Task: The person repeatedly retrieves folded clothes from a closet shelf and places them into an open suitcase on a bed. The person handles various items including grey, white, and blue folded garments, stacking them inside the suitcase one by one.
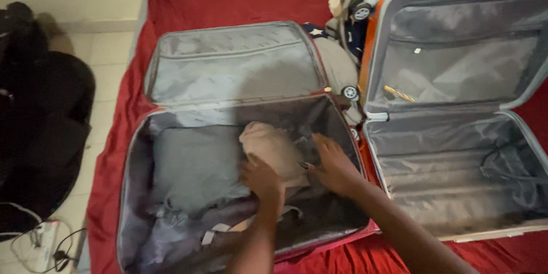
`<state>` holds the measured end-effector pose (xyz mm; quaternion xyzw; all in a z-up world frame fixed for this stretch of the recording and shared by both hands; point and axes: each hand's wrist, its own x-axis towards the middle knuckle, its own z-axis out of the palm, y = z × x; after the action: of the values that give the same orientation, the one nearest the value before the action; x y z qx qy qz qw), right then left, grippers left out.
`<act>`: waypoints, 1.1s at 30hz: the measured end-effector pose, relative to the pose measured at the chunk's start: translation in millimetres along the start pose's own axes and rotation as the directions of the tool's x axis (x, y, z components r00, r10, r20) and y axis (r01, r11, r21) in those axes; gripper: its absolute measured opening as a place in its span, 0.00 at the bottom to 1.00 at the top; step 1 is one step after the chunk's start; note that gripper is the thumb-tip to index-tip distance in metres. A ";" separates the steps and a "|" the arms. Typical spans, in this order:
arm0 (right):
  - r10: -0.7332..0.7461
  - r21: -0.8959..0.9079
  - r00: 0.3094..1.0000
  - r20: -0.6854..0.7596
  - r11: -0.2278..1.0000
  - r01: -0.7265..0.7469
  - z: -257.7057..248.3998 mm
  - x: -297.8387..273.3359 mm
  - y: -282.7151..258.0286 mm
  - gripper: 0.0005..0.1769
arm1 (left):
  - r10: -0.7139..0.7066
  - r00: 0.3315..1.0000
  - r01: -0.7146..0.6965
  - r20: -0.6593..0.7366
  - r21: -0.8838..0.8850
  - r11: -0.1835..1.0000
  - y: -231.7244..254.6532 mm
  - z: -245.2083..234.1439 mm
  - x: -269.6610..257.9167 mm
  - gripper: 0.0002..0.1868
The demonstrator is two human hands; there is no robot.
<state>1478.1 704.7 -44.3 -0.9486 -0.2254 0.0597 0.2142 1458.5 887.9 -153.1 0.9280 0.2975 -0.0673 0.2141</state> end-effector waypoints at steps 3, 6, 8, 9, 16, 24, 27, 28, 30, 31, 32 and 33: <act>0.228 -0.246 0.959 0.166 0.952 -0.184 -10.6 7.5 -27.2 0.52 | 0.299 0.930 -0.263 -0.212 0.180 0.948 7.0 -40.0 -15.6 0.43; 0.228 -0.425 0.951 0.209 0.897 -0.122 -18.7 15.7 -48.5 0.58 | 0.452 0.865 -0.435 -0.217 0.121 0.892 9.6 -71.9 -22.7 0.48; 0.232 -0.479 0.950 0.208 0.871 -0.108 -19.5 17.9 -57.9 0.59 | 0.507 0.840 -0.500 -0.191 0.085 0.862 6.7 -89.1 -24.8 0.49; 0.234 -0.505 0.950 0.206 0.857 -0.102 -18.9 18.2 -61.4 0.60 | 0.535 0.823 -0.522 -0.191 0.119 0.845 5.0 -96.5 -25.3 0.49; 0.161 -0.549 0.972 0.173 0.835 -0.040 -9.4 16.2 -70.2 0.58 | 0.562 0.822 -0.523 -0.087 0.276 0.807 3.9 -135.4 -31.8 0.54; 0.183 -0.598 0.961 0.208 0.801 -0.024 -6.6 4.5 -71.1 0.59 | 0.417 0.888 -0.460 0.196 0.432 0.776 -3.0 -163.2 -54.0 0.80; 0.185 -0.539 0.970 0.158 0.840 -0.072 -9.1 0.4 -71.3 0.59 | 0.474 0.869 -0.492 0.140 0.333 0.804 -2.8 -150.8 -49.6 0.75; 0.201 -0.524 0.968 0.149 0.846 -0.095 -10.7 -0.8 -71.7 0.60 | 0.492 0.862 -0.505 0.118 0.273 0.819 -2.2 -145.5 -47.1 0.72; 0.234 -0.495 0.963 0.134 0.858 -0.139 -12.6 -4.9 -73.0 0.61 | 0.558 0.830 -0.526 -0.016 0.312 0.791 -0.1 -136.5 -42.4 0.66; 0.235 -0.486 0.964 0.125 0.861 -0.147 -13.1 -7.5 -73.5 0.60 | 0.587 0.806 -0.533 -0.081 0.331 0.778 0.2 -133.8 -42.4 0.63; 0.233 -0.478 0.966 0.113 0.865 -0.153 -13.2 -8.5 -73.8 0.60 | 0.575 0.818 -0.536 -0.003 0.356 0.765 0.3 -133.2 -42.8 0.63; 0.231 -0.469 0.968 0.102 0.869 -0.158 -13.1 -9.9 -73.9 0.59 | 0.558 0.826 -0.541 0.073 0.381 0.750 0.9 -134.0 -43.7 0.63</act>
<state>1442.3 754.9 -0.3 -0.9825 -0.1521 0.0998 -0.0402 1423.1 923.0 -21.3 0.9988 -0.0028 -0.0376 0.0309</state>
